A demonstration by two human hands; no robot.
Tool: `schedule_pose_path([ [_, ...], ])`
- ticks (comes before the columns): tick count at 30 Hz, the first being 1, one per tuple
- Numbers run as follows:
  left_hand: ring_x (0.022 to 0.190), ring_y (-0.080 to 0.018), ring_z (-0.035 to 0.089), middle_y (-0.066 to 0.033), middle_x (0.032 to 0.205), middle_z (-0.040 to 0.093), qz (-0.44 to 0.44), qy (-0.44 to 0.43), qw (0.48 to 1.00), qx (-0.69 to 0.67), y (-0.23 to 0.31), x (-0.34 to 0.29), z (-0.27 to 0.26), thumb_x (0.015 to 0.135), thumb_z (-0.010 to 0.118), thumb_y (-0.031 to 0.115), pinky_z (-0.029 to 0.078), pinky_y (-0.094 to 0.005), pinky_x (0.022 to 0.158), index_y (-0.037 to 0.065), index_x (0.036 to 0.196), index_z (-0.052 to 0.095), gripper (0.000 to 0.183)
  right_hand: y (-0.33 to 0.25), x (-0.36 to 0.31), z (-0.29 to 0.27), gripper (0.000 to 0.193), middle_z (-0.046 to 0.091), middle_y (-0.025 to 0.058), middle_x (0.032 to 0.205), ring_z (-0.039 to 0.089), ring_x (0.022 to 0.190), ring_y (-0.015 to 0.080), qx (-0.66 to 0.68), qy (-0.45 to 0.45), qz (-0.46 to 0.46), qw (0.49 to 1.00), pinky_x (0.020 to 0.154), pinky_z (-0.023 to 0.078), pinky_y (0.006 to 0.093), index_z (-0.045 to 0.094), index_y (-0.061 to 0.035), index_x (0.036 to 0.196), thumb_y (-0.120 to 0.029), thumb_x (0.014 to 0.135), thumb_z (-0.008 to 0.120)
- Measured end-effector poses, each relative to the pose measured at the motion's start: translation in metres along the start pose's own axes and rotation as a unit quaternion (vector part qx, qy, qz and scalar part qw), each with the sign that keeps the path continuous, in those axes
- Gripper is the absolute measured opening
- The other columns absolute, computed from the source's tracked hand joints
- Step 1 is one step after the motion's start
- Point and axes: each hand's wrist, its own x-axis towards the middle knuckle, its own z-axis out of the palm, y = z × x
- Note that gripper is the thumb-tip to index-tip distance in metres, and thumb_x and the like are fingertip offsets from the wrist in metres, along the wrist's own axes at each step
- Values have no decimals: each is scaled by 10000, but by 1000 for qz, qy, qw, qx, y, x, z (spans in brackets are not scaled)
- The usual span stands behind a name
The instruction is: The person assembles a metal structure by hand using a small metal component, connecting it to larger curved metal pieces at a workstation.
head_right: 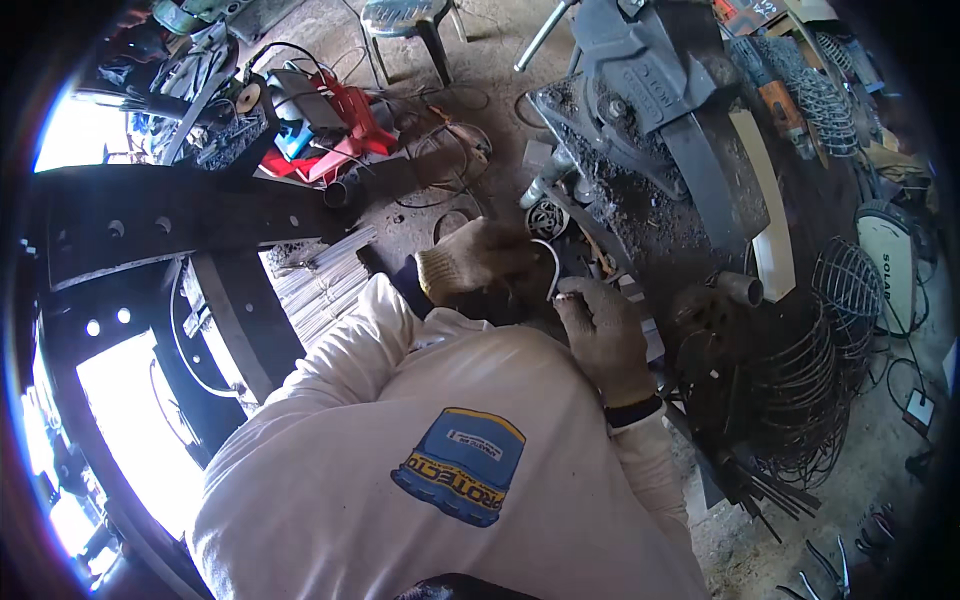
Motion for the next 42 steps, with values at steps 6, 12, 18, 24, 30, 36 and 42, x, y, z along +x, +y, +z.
schedule_pose_path([
  [6,630,-158,645,-89,739,655,-239,79,966,58,-70,-16,-45,922,582,198,517,-293,543,18,1086,692,267,-27,38,-35,200,678,116,874,649,753,214,-55,134,-111,983,708,517,327,670,1,1079,-45,884,677],
  [12,615,-237,698,-110,715,672,-174,198,931,252,-149,-20,-118,969,536,221,534,-369,476,17,1136,684,302,-61,99,-59,282,646,119,969,619,850,191,-10,323,-145,935,754,501,309,650,26,1167,-43,894,665],
  [18,636,-304,715,-186,794,716,-419,177,889,60,-203,-20,-212,974,536,345,570,-426,617,28,1080,704,374,-81,184,-66,344,614,167,1176,599,1018,221,-52,464,-171,867,914,481,344,558,99,1265,-52,957,573],
  [24,702,-309,724,-191,806,718,-387,137,894,180,-230,-10,-286,967,546,365,578,-425,678,32,1074,716,389,-108,269,-92,441,578,214,1311,587,1149,269,-149,496,-33,855,987,463,346,518,100,1328,-223,1028,501],
  [30,1056,-398,659,-263,1006,700,-420,46,868,261,-252,16,-343,939,550,359,525,-481,919,25,1049,716,389,-86,307,-100,453,577,177,1349,525,1257,267,-174,360,148,905,1093,375,371,532,19,1365,-269,1016,544],
  [36,973,-410,673,-232,991,699,-336,61,878,334,-250,45,-386,867,582,191,542,-486,845,76,1102,670,276,-89,317,-110,476,559,195,1385,529,1281,293,-171,347,184,904,1082,387,375,520,8,1382,-285,1010,561],
  [42,1033,-391,662,-205,1056,702,-346,158,873,307,-212,92,-408,928,543,320,537,-473,876,177,1134,714,304,-84,316,-107,497,554,203,1388,521,1290,307,-149,371,182,898,1089,383,376,515,2,1387,-315,1007,565],
])
